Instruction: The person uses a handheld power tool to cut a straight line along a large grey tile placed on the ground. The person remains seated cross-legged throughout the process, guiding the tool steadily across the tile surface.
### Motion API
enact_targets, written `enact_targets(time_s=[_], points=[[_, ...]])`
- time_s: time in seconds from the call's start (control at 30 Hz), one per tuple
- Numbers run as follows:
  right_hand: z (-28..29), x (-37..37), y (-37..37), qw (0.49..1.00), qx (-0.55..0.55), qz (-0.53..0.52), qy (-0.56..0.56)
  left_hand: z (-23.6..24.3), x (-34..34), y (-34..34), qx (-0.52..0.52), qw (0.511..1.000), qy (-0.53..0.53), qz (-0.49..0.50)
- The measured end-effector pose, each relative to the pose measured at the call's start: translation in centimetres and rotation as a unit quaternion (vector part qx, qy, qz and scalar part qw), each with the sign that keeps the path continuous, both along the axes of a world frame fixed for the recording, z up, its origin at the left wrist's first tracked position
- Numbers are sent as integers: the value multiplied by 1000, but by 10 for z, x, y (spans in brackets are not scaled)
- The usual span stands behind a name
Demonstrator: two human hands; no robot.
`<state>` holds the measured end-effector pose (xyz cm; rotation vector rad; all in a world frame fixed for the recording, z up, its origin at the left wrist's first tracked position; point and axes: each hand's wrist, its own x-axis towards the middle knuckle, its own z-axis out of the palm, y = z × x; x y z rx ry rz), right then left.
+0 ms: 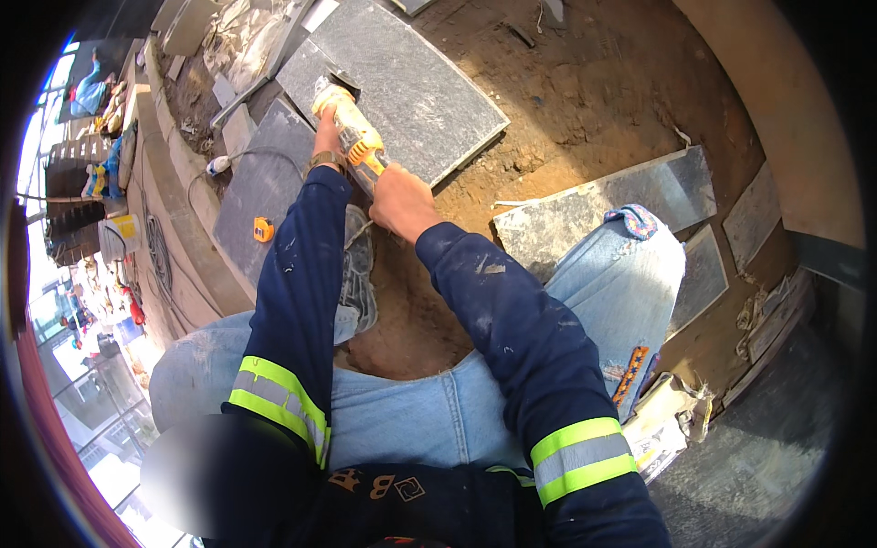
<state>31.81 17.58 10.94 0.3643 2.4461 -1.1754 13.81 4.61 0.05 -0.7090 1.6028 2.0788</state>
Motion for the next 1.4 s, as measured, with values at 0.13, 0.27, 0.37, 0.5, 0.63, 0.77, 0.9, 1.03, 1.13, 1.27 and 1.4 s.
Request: enact_targets(time_s=[0.13, 0.27, 0.37, 0.5, 0.63, 0.77, 0.9, 1.03, 1.13, 1.27, 1.4], points=[[1, 0, 1, 999, 5, 26, -19, -2, 1, -2, 2, 1000, 3, 0], [5, 1, 0, 998, 30, 26, -38, -2, 7, 4, -6, 1000, 10, 10], [10, 1, -1, 998, 33, 27, -54, -5, 5, 2, -1, 1000, -3, 11], [13, 1, -3, 997, 33, 31, -55, -21, -1, -7, -10, 1000, -2, 16], [9, -3, -3, 997, 32, 33, -58, -32, -7, -10, -21, 1000, 3, 13], [2, -2, 1, 998, 30, 29, -39, -32, -7, -3, -32, 999, 7, -1], [3, -6, -3, 999, 25, 39, -22, -36, -13, -10, -51, 999, 18, 2], [3, -7, -3, 999, 29, 32, -18, -35, -13, -9, -31, 999, 15, -10], [1, -8, 0, 999, 23, 34, -25, -31, -8, -1, -15, 1000, 9, -5], [3, -5, -1, 998, 37, 33, -28, -31, -6, -3, -27, 1000, -2, -7], [6, -3, -4, 998, 34, 40, -31, -31, -9, -13, -30, 1000, 3, -7]])
